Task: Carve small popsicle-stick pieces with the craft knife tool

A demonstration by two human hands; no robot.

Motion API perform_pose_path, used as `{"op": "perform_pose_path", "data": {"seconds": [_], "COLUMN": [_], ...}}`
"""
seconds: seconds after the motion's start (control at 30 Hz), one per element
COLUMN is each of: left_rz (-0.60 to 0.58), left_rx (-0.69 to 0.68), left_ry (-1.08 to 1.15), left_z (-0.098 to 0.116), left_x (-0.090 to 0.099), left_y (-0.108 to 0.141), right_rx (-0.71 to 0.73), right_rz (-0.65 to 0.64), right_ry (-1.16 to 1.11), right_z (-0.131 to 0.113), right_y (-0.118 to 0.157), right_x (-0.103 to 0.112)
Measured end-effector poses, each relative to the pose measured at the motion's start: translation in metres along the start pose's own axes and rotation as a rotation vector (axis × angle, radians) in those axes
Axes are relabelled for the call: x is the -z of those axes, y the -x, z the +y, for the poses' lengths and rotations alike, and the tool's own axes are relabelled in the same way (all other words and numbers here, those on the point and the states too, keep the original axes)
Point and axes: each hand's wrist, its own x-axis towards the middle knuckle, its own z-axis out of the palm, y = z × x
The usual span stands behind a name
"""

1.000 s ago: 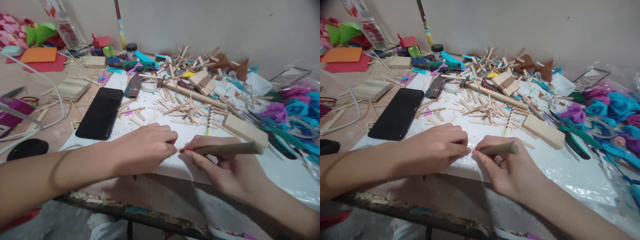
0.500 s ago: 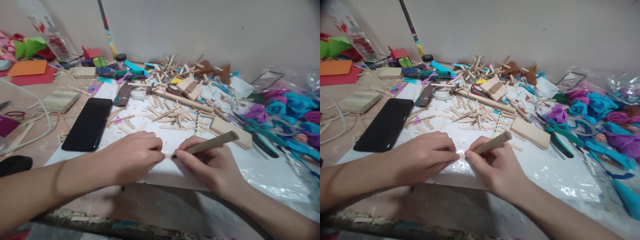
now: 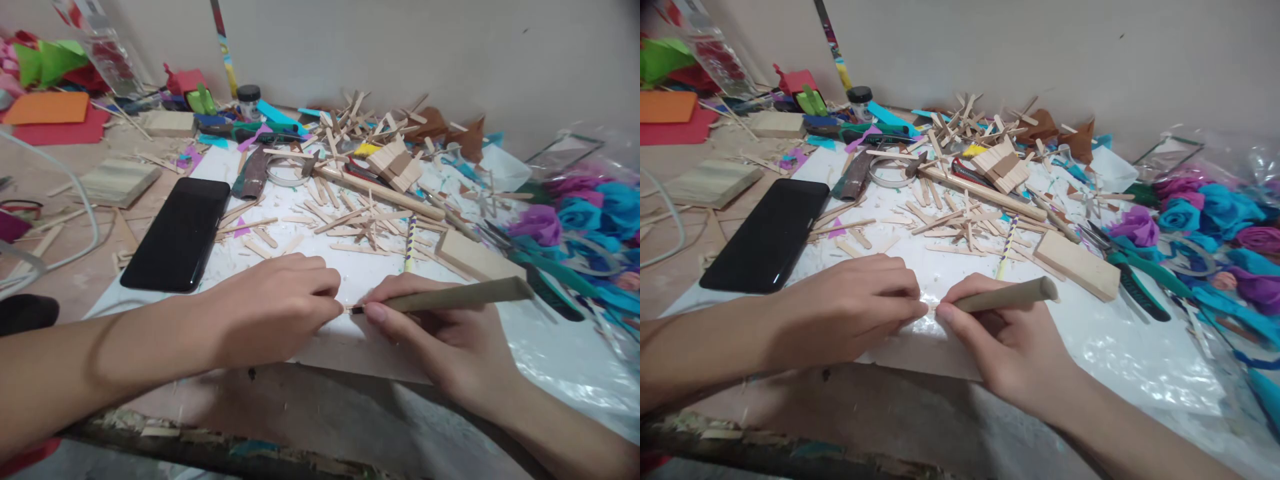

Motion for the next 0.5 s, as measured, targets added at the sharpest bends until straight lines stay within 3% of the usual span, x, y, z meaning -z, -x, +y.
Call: {"op": "perform_pose_path", "data": {"seconds": [0.5], "left_rz": [-0.026], "left_rx": [-0.031], "left_ry": [-0.03], "left_z": [-0.0019], "left_x": [0.0012], "left_y": [0.0004], "right_rx": [0.032], "right_rz": [-0.004], "right_ry": [0.087], "right_z": [0.0004], "right_y": [0.002], "right_x": [-0.002]}}
